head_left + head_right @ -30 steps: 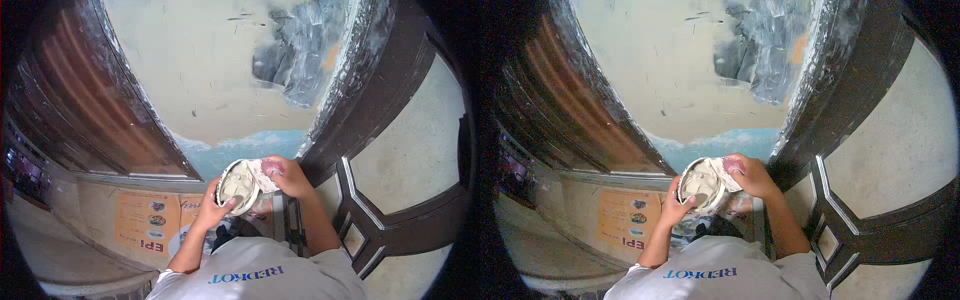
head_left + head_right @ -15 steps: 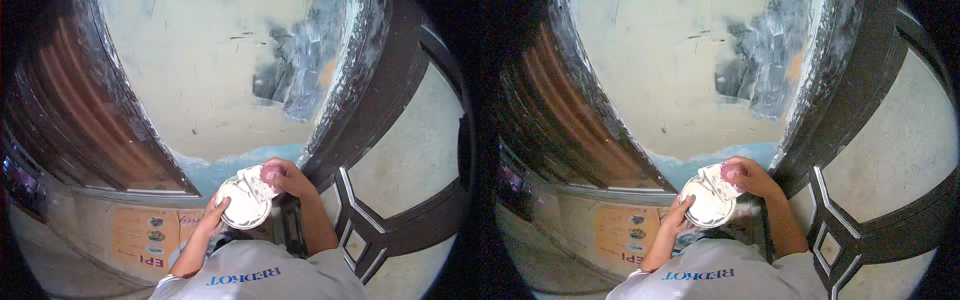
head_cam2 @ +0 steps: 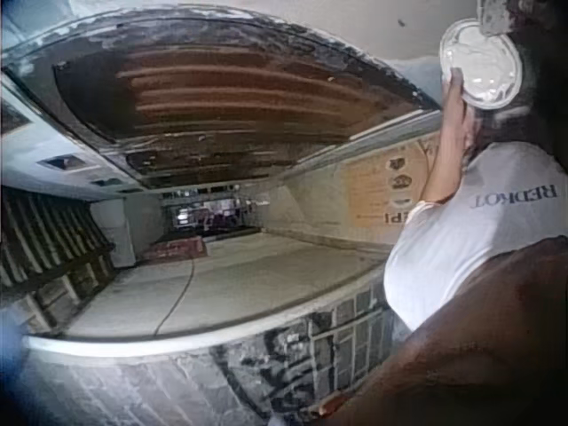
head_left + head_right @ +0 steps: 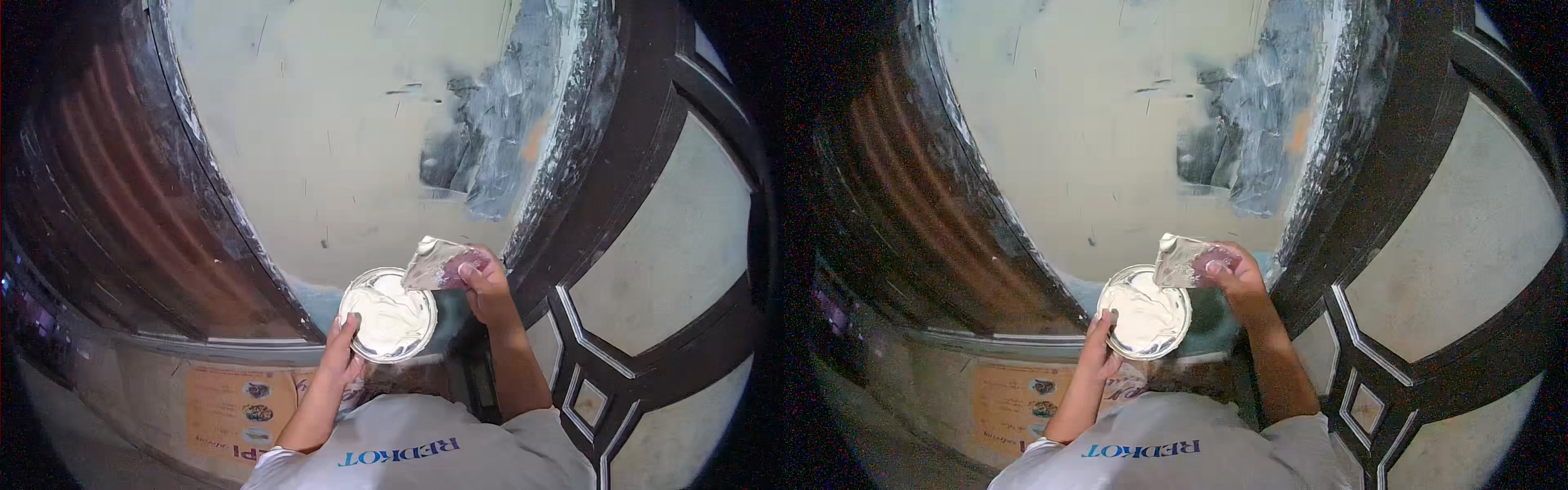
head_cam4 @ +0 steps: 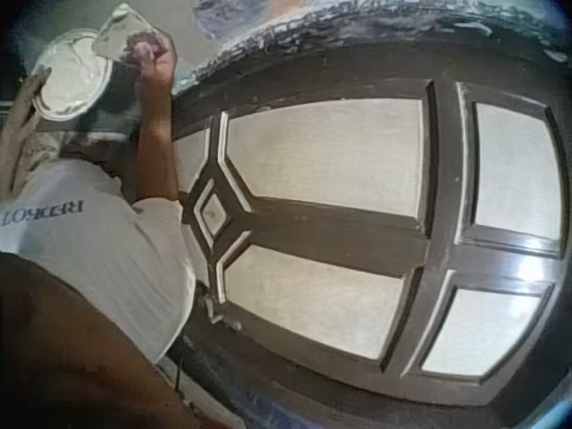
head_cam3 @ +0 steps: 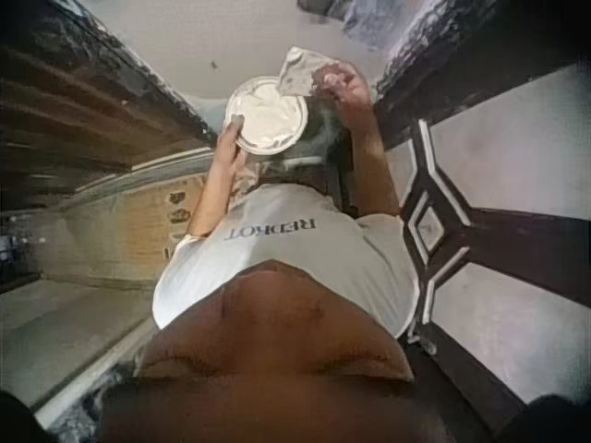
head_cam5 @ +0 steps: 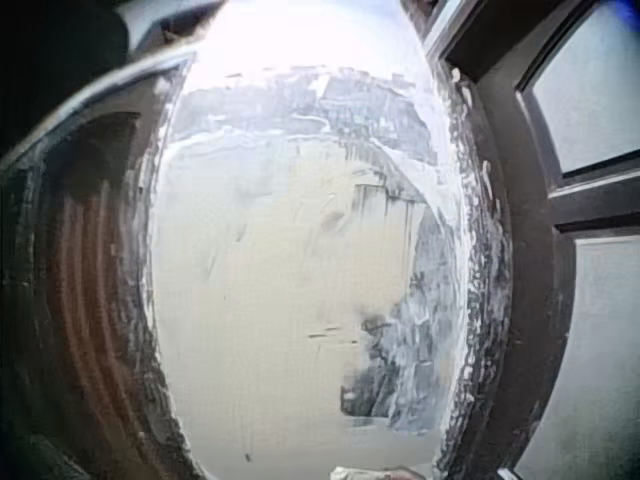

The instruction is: The person applies wall putty from a container onto a wall using a putty knife, then smooths the putty over the surface with the knife.

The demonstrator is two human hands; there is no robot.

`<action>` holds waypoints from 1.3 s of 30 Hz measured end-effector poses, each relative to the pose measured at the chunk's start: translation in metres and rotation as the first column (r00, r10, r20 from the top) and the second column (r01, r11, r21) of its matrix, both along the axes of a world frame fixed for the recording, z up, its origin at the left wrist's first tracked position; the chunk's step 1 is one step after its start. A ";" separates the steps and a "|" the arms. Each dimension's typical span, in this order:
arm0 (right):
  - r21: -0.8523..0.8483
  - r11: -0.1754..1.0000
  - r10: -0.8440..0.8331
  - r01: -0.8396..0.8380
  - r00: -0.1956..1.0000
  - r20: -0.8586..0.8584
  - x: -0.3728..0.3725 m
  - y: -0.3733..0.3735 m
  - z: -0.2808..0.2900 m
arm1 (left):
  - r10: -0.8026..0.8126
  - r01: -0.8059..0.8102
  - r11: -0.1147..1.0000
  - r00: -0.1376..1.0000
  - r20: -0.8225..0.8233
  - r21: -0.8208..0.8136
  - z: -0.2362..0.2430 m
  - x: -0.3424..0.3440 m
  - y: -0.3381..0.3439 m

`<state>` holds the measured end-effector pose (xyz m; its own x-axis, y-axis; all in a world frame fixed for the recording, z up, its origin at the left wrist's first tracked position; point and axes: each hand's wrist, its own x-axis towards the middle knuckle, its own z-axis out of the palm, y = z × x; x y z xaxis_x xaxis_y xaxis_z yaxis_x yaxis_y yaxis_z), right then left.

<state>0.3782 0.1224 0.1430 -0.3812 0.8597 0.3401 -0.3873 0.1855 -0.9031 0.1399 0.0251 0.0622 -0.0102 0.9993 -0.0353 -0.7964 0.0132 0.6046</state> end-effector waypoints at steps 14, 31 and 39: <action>-0.153 0.924 -0.382 0.351 0.831 -0.404 -0.012 0.037 0.001 | -0.053 0.037 0.994 0.986 0.159 0.101 0.003 -0.033 0.020; 0.960 -0.027 -0.997 0.279 0.062 -0.046 -0.020 0.119 0.027 | 0.079 -0.079 0.997 0.997 0.027 -0.002 -0.026 -0.061 0.032; 0.913 -0.155 -0.961 0.378 0.156 -0.228 -0.003 0.095 0.115 | 0.102 -0.102 0.993 0.995 -0.003 -0.068 -0.037 -0.064 0.033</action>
<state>0.3747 0.2170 0.2584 -0.0447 0.1550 0.9869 0.8338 0.5500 -0.0486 0.0763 0.0579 0.0253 -0.1115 0.9884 -0.1030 -0.7961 -0.0268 0.6046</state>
